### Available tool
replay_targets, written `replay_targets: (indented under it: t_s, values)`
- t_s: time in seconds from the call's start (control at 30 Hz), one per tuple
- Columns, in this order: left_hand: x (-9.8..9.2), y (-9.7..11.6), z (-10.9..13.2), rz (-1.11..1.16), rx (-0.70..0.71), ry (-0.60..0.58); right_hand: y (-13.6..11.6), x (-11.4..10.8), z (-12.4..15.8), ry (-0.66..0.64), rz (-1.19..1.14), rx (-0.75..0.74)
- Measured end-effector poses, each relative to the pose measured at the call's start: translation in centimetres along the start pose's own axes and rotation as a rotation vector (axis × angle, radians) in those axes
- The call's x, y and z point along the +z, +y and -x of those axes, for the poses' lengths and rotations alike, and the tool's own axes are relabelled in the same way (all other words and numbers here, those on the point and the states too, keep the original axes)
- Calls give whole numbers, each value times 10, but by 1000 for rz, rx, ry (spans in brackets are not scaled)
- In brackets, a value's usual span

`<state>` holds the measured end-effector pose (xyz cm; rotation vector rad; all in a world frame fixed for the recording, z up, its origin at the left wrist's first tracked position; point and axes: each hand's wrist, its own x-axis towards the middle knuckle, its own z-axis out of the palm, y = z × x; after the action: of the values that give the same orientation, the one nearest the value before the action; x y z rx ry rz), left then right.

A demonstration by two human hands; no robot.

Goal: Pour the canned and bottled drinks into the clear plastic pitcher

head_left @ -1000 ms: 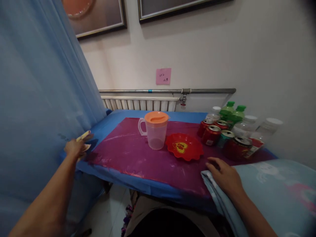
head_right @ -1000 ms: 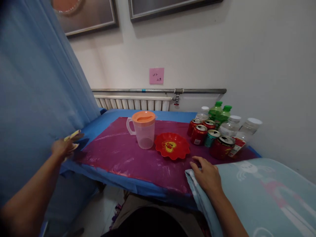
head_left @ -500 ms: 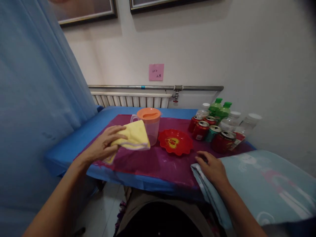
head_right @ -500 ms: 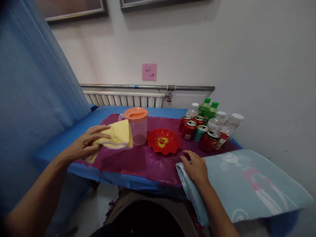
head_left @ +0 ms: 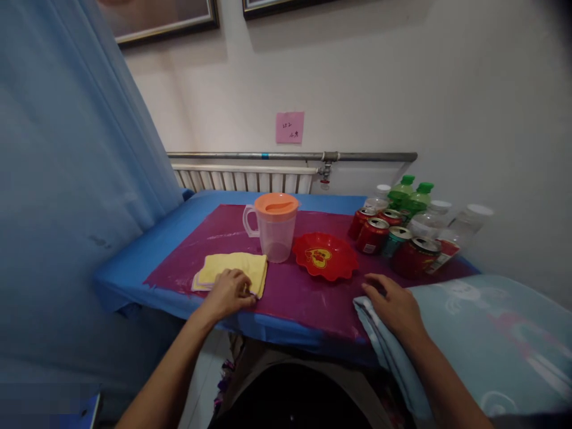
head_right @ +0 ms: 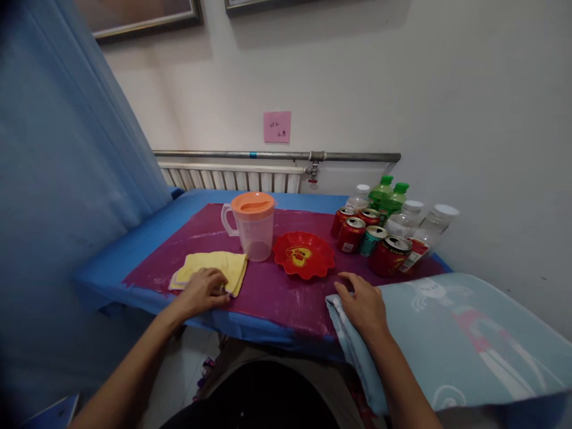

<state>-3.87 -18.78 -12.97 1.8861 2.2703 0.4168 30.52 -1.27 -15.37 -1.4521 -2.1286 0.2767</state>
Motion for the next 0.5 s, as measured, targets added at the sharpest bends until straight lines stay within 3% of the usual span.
replay_targets:
  t_s: [0.1,0.17,0.37,0.5]
  values:
    - [21,10,-2,9,-38,23,1,0,0,9,-5,-18]
    - [24,9,-5,21,-59,47,2,0,0,19,-9,-29]
    - [-9,-4,-6,108,-177,151,-1,-1,0,-1,-12,-7]
    - [-26,-5,5,217,-67,-1,-1,-1,0,3,-17,5]
